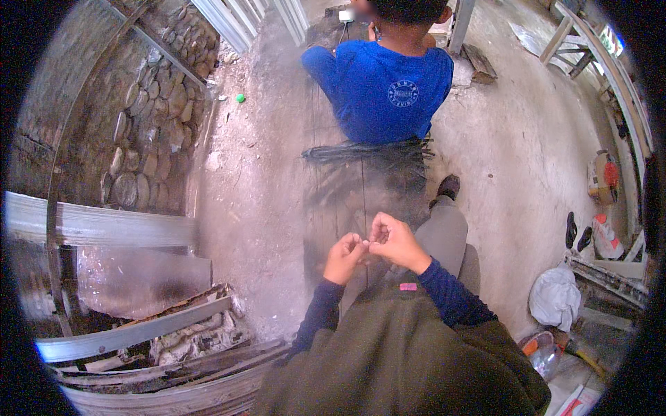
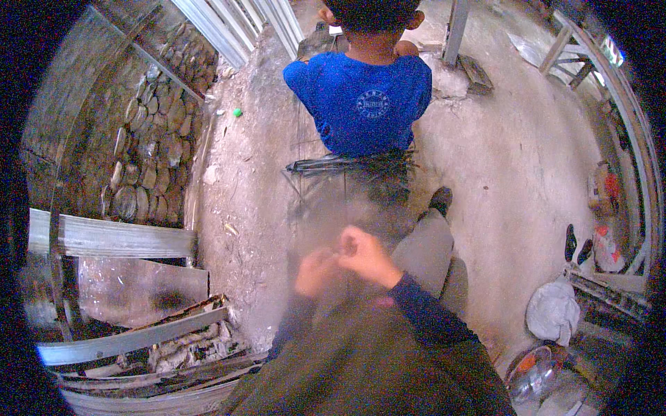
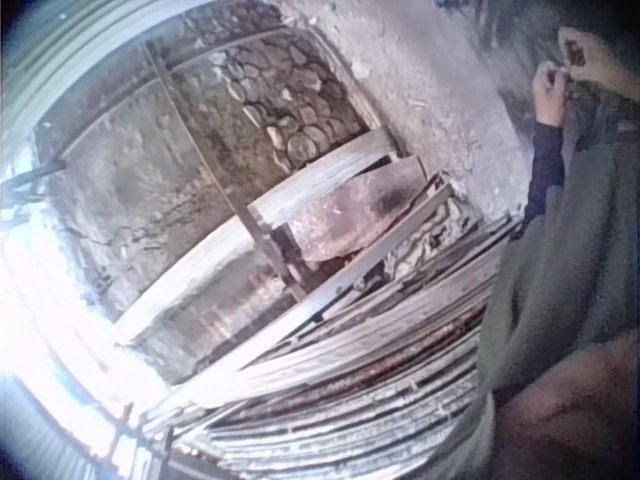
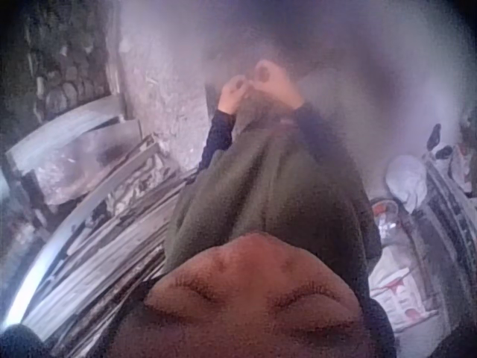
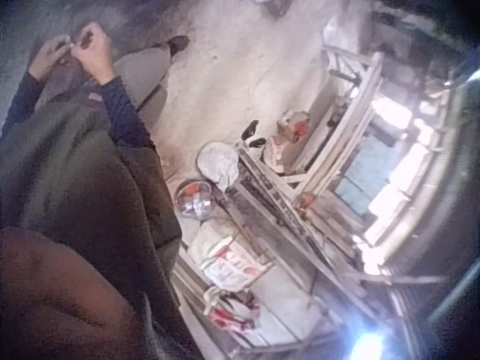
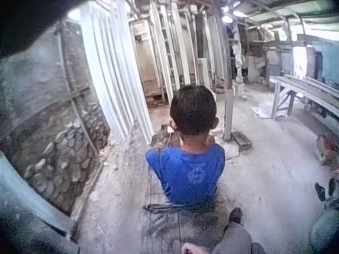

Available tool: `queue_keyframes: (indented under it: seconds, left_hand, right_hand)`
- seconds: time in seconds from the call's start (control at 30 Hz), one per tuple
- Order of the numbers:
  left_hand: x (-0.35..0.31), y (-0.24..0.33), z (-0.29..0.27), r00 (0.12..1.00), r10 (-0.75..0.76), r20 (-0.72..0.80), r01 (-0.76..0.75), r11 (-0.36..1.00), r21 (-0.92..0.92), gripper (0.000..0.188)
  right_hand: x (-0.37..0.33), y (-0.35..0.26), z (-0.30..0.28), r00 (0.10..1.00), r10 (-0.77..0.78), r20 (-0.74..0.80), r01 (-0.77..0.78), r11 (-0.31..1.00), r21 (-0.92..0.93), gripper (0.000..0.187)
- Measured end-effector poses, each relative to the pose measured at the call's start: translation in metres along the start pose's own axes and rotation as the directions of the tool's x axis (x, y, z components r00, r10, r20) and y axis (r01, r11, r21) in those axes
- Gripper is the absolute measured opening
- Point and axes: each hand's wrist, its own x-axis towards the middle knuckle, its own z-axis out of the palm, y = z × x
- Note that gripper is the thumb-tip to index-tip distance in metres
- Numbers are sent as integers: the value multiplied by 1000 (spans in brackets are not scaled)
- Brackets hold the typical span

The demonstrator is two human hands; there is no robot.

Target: The person ties thin dark strips of material together using a thin wire. They work at a table initially, then move to sit on the floor to continue tying the strips into bundles.

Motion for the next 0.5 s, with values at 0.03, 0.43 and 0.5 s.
queue_keyframes:
  seconds: [0.03, 0.43, 0.5]
  left_hand:
    - [-4, -1, -1, 1000, 5, 5, -5, 1000, -9, 12]
    - [-25, -1, -6, 994, -12, -105, 2, 995, -97, 16]
    - [-29, 0, -2, 989, 32, -147, -41, 998, -57, 15]
  right_hand:
    - [-2, 2, 3, 1000, 10, 5, -10, 1000, -1, 21]
    - [-17, -4, 20, 999, 12, -51, 6, 945, 328, 26]
    - [-20, 2, 19, 998, 3, -68, 17, 958, 287, 26]
